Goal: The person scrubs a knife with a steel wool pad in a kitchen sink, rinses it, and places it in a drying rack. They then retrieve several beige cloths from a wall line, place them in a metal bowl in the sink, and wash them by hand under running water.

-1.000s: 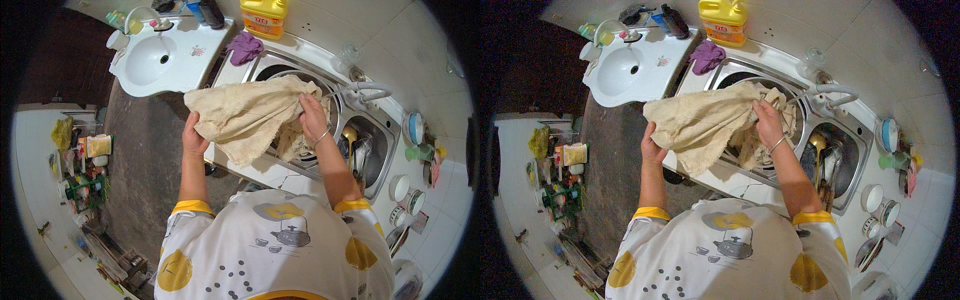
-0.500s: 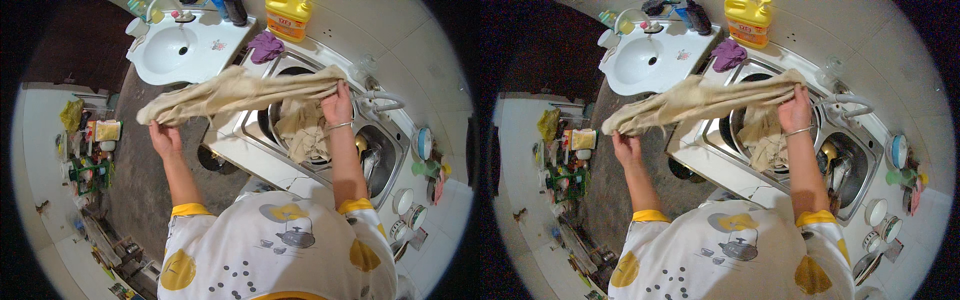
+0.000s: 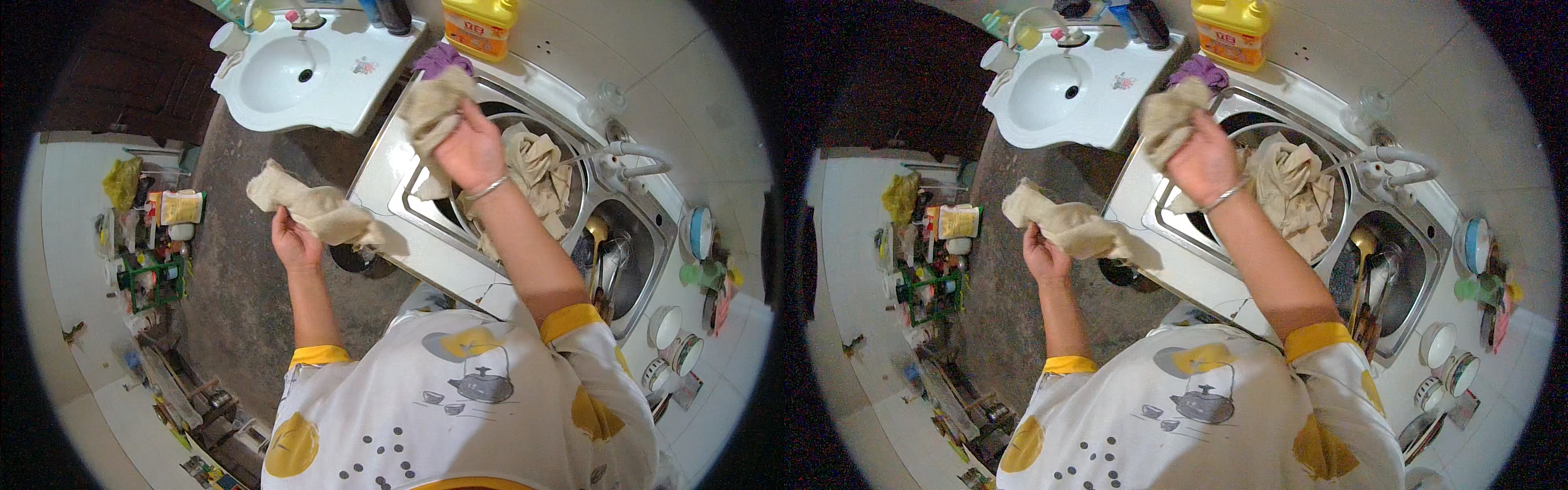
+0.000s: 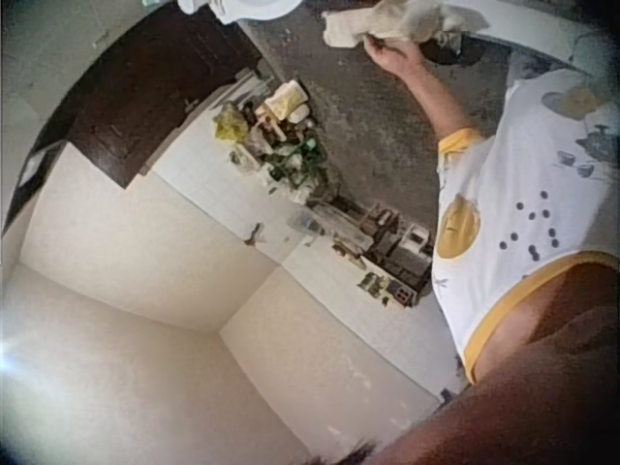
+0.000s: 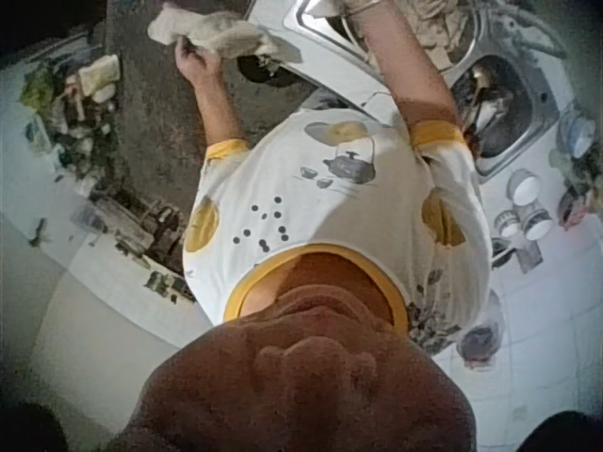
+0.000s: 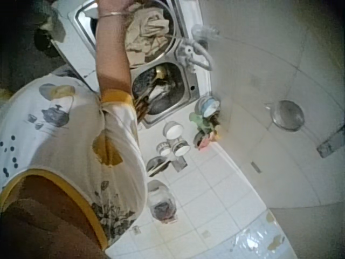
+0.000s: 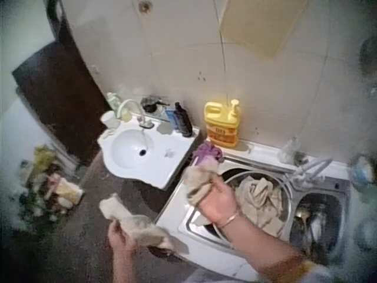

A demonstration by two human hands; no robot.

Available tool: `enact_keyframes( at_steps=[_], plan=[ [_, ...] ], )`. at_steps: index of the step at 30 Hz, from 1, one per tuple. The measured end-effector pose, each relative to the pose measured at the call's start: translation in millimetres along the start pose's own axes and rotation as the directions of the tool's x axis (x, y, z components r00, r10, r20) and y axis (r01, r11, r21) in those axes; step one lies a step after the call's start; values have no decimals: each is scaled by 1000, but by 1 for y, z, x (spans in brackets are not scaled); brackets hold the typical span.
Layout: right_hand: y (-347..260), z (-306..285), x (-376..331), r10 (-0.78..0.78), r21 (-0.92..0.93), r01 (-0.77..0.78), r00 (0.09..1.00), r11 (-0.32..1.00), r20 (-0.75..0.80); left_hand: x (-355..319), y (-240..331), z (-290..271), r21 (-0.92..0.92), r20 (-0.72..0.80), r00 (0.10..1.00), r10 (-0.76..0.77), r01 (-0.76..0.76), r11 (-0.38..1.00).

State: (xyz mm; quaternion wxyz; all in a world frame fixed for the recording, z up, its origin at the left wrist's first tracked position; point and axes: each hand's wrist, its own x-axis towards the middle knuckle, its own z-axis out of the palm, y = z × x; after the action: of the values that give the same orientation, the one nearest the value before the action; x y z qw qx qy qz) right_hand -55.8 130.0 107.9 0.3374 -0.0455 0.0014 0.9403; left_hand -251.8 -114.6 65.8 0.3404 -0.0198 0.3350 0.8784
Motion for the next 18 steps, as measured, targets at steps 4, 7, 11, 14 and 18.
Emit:
enact_keyframes(
  at_steps=[4, 7, 11, 14, 18],
  plan=[
    [63, 7, -11, 172, -91, -173, 985, 981, -18, -22, -21, 6, 16, -63, 989, -132, 133, 991],
    [114, -63, -29, 156, -652, -240, 970, 719, -185, -22, -43, 0, 279, -48, 979, -197, 203, 939],
    [103, -92, -61, 330, -914, -393, 854, -101, -403, -13, -90, -21, 913, 28, 999, 44, -43, 406],
    [78, -107, -78, 161, -973, -174, 967, -149, -197, 1, -116, -35, 987, 130, 987, 91, -120, -111],
    [6, -119, -103, -257, -993, -110, 962, -40, -96, -3, -126, 1, 806, 486, 863, 136, -382, -452]
  ],
)
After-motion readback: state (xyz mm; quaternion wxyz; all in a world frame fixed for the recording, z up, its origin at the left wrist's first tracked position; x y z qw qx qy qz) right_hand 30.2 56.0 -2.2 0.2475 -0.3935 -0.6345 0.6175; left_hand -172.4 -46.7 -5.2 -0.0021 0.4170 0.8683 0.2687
